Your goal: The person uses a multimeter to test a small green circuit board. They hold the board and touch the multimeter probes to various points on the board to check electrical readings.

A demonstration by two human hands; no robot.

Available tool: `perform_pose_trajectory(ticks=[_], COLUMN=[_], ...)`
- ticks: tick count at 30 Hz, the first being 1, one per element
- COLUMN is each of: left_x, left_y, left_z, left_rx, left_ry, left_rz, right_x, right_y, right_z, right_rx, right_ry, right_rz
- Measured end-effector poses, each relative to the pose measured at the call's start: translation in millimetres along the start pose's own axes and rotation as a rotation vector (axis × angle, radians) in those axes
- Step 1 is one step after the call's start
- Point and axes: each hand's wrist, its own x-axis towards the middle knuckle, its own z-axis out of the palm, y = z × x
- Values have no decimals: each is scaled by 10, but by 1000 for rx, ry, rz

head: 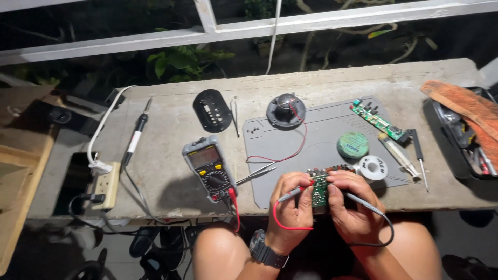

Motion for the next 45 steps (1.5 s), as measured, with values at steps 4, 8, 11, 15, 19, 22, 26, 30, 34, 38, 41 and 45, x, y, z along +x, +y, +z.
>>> perform_pose_trajectory(ticks=[4, 8, 11, 15, 19, 22, 26, 30, 34, 38, 41, 45], left_x=[1, -9, -23, -25, -29, -38, -30, -29, -27, -8, 2, 3], left_y=[9, -3, -14, -2, -6, -19, -11, -7, -5, 3, 15, 2], left_z=[-3, 5, 12, 5, 9, 15, 14, 14, 6, 8, -2, -1], left_rx=[-1, -2, -7, -4, -12, -9, 2, -7, 2, 0, 0, -26], left_ry=[-10, -8, -3, -1, -6, -4, -1, -2, -7, -4, -11, -16], left_rz=[5, 9, 16, 16, -2, 3, 4, -4, 1, 10, 12, -5], right_x=[-3, 0, 5, -15, -11, -16, -20, -19, -16, -4, 7, 21], right_y=[-4, -21, -20, -8, -22, -3, 14, 11, 3, 3, -13, -26], right_z=[5, 6, 14, 17, 14, 10, 10, 9, 16, 11, 4, 17], right_rx=[-9, -9, -23, -30, -38, -42, -38, -33, -35, -17, -28, -36], right_ry=[4, 1, 4, 5, 5, 3, 3, -1, 3, 3, -2, 14], right_rz=[-9, -9, -21, -29, -12, -20, -26, -22, -22, -30, -27, -9])
